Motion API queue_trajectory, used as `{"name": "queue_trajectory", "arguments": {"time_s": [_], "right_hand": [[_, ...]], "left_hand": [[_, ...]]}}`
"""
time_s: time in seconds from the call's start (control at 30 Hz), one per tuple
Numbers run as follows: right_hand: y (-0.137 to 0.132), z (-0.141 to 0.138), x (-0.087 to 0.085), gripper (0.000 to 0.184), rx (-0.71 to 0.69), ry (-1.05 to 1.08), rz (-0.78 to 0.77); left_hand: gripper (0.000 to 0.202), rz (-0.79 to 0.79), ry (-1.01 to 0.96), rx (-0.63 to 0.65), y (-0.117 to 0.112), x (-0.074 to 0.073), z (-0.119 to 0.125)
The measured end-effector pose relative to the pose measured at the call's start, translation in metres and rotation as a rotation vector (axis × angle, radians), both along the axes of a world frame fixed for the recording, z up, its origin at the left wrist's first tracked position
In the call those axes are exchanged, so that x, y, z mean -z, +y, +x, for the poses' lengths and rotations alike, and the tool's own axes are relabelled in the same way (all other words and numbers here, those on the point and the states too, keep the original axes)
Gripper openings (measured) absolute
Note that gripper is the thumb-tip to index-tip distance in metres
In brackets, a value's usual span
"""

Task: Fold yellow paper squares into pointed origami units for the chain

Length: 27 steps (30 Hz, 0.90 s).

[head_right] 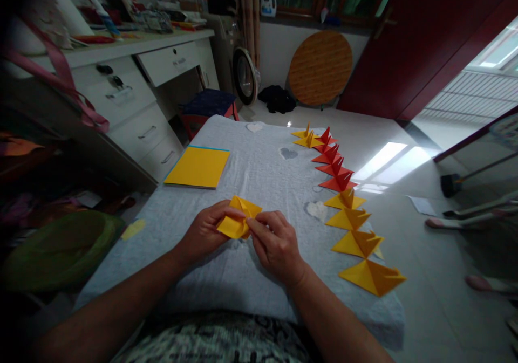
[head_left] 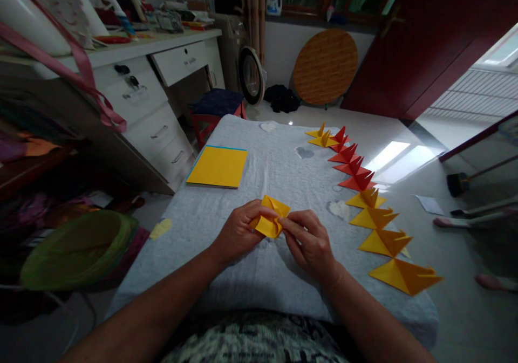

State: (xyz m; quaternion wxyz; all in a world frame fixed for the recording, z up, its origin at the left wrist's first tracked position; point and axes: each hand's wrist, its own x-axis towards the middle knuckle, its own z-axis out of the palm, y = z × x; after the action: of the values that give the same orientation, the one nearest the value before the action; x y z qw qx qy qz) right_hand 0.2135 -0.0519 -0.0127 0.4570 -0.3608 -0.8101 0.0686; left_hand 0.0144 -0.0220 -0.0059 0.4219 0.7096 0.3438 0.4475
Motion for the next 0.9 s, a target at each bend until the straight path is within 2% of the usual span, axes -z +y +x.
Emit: {"name": "queue_trajectory", "arguments": {"time_s": [0.3,0.5,0.63,0.73,0.9], "right_hand": [[-0.0012,-0.0005,0.0014,0.030,-0.003,0.131,-0.105],[-0.0013,-0.0017,0.0004,0.028,0.014,0.064,-0.033],[-0.0020,-0.0030,-0.0025,0.029,0.023,0.028,-0.014],[-0.0017,-0.0034,-0.0036,0.030,0.012,0.014,-0.008],[-0.0008,-0.0033,-0.0032,0.033,-0.012,-0.003,-0.017]], "left_hand": [[0.015,0.003,-0.041,-0.004,0.0006,-0.0063,-0.0010],[0.010,-0.049,-0.086,0.016,0.0000,-0.0030,0.0001],[0.012,-0.160,-0.123,0.033,-0.0018,0.0000,-0.0004],[0.017,-0.235,-0.138,0.012,-0.0034,-0.0003,-0.0002],[0.040,-0.189,-0.057,-0.011,-0.0045,-0.0061,0.0008]]}}
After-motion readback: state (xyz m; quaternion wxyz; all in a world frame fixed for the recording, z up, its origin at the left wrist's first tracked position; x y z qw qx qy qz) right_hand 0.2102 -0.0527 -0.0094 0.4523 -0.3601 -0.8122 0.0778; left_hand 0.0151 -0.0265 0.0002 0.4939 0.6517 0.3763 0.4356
